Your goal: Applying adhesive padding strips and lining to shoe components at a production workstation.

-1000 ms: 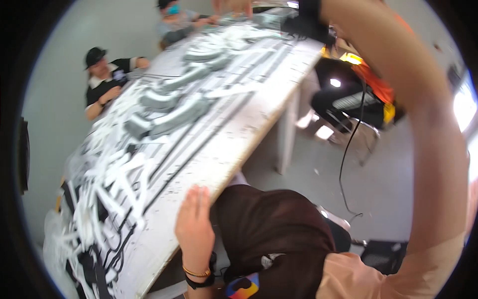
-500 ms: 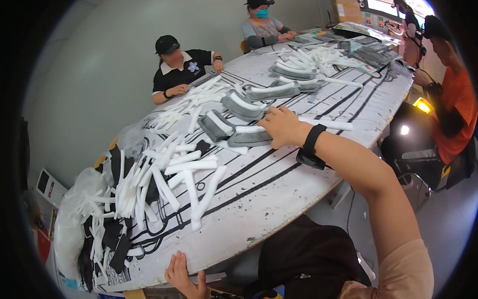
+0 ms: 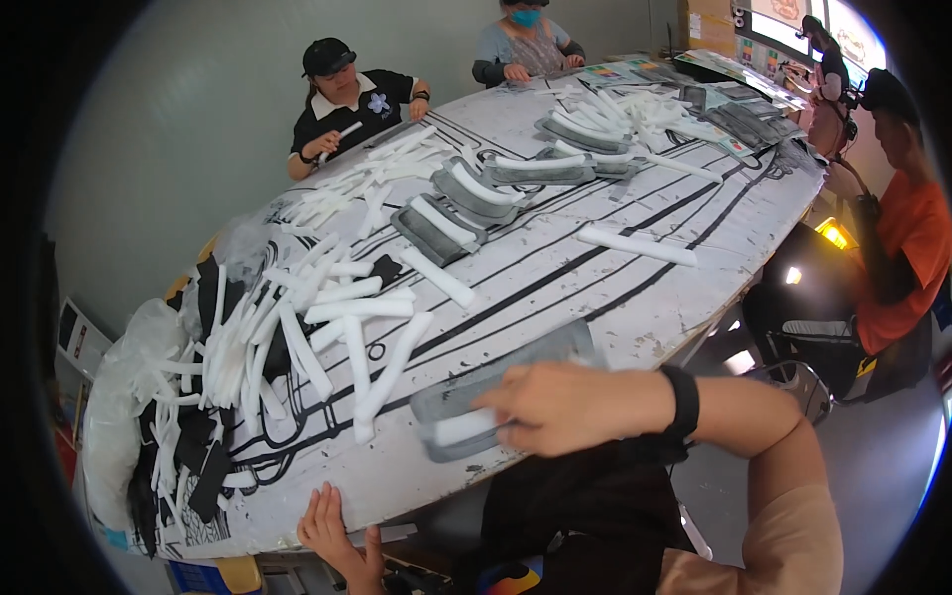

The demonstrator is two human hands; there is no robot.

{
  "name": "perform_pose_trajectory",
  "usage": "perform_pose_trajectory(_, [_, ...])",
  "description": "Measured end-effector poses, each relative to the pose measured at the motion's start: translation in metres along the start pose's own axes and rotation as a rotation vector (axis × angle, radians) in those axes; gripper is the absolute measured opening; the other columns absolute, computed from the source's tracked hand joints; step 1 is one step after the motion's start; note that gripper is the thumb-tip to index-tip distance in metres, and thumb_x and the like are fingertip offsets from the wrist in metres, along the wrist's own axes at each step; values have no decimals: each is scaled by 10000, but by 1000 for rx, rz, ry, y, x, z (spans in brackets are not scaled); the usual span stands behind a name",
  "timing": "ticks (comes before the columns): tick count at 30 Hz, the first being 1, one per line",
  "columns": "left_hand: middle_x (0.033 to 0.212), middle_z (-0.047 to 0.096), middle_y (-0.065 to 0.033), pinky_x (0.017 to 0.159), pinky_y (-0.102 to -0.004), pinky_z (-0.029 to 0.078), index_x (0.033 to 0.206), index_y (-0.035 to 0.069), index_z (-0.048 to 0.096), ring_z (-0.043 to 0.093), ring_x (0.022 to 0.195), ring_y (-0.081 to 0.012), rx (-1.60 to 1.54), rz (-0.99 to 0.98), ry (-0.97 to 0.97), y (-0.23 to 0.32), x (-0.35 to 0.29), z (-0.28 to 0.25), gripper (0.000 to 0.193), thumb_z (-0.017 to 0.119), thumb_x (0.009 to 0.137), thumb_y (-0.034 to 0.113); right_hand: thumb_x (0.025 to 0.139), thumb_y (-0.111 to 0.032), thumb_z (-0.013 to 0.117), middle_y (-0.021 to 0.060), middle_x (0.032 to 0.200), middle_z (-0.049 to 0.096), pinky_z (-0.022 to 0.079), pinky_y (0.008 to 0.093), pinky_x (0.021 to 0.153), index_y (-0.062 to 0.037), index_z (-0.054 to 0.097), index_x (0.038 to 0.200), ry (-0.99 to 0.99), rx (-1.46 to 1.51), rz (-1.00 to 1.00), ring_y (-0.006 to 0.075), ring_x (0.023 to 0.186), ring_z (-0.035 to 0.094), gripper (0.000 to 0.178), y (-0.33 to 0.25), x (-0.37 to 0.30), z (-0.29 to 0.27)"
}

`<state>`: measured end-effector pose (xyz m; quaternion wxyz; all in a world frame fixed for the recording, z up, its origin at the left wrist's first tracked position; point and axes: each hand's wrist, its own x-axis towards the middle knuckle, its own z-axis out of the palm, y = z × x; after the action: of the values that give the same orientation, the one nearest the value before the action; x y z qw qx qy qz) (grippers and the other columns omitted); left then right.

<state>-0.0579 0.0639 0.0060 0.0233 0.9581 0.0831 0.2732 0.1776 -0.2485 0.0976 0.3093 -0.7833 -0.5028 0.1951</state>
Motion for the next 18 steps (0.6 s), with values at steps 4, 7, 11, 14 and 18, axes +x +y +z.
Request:
perform_pose_trajectory(4, [1352, 607, -211, 1156, -540, 202, 1309, -17, 598, 504, 1336, -365, -276, -68, 131, 13, 6, 5, 582, 663, 898, 391, 874, -148, 638, 160, 1118, 665, 433, 435, 963, 0, 594, 1285, 265, -164, -229, 330, 1185, 542, 440, 0, 9, 37])
perform_pose_trajectory(7, [1349, 615, -188, 1144, -528, 245, 1281, -6, 621, 533, 1307, -364, -295, 80, 207, 37, 16, 4, 516, 727, 868, 284, 850, -138, 648, 128, 1135, 662, 415, 416, 971, -22, 615, 1275, 352, -363, -199, 302, 1177, 548, 442, -4, 3, 49])
perform_pose_trajectory(11, [1380, 607, -149, 1148, -544, 279, 1302, 20, 608, 546, 1308, -341, -372, 358, -50, 71, 70, 1, 570, 781, 822, 276, 863, -160, 646, 98, 1183, 654, 401, 406, 1004, -51, 630, 1273, 360, -406, -195, 285, 1220, 539, 425, -8, -7, 57])
perform_pose_trajectory(14, [1415, 586, -107, 1149, -543, 285, 1313, 48, 608, 516, 1349, -293, -424, 539, -269, 95, 108, 1, 612, 793, 804, 331, 884, -180, 630, 90, 1216, 648, 401, 424, 1030, -62, 628, 1279, 323, -409, -242, 288, 1248, 535, 412, -2, -15, 55])
perform_pose_trajectory(18, [1401, 584, -99, 1150, -531, 290, 1338, 54, 596, 507, 1349, -274, -345, 616, -315, 112, 112, 16, 648, 795, 793, 343, 901, -196, 615, 89, 1216, 652, 406, 439, 1041, -69, 641, 1260, 293, -451, -232, 299, 1253, 538, 382, -11, -33, 34])
